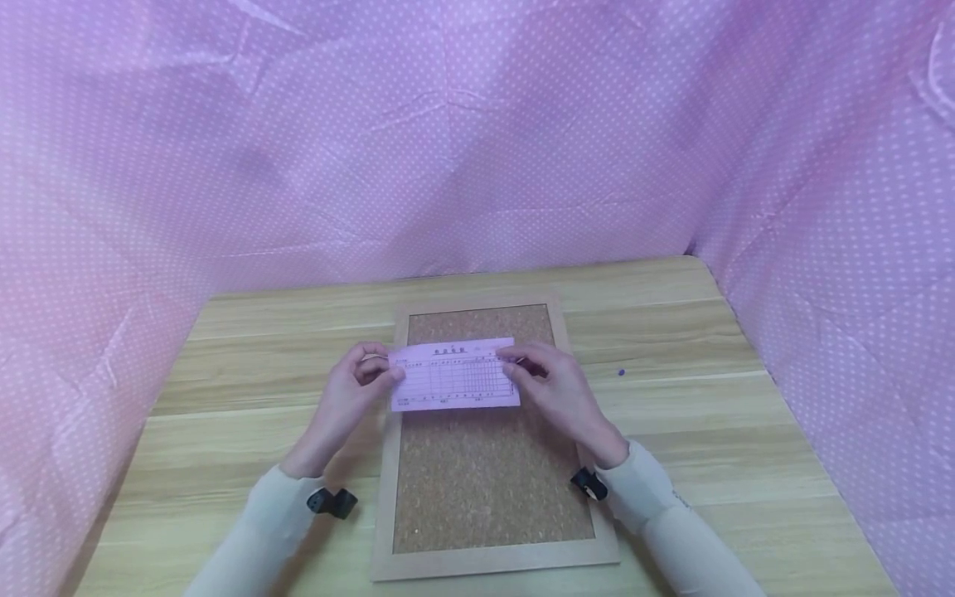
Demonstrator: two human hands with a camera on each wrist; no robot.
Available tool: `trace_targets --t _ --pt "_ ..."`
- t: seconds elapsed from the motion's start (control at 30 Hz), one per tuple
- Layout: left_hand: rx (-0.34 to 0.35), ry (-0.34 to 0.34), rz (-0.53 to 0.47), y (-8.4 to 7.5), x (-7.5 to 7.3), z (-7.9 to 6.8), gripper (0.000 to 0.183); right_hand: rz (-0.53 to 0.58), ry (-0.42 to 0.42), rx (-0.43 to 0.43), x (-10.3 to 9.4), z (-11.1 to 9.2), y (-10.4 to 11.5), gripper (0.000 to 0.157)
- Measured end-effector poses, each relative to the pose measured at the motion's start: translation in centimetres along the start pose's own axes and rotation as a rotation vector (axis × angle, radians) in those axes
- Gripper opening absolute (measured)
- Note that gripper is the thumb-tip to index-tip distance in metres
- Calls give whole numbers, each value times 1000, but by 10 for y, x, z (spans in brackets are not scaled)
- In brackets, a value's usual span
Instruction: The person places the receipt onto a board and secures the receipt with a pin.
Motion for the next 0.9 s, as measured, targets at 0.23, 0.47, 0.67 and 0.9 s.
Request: trace_targets --t 0.23,0.47,0.67,0.9 --pt "11 22 -49 1 6 2 60 32 0 42 -4 0 -5 21" --pt "98 34 -13 -2 9 0 51 44 -12 68 -9 0 -10 21" --pt "112 25 -7 -3 11 1 55 62 -16 62 -11 0 -12 22" --pt "115 48 22 -3 15 0 47 76 -13 68 -14 -1 -14 22"
Point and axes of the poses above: each hand's wrist, its own z-axis towards the middle knuckle, its own x-axis out of the palm, y = z × x, the point moved 7 cm from there along z, towards the middle knuckle, and after that the axes turned 8 degrees about z, right-handed, at the moved point
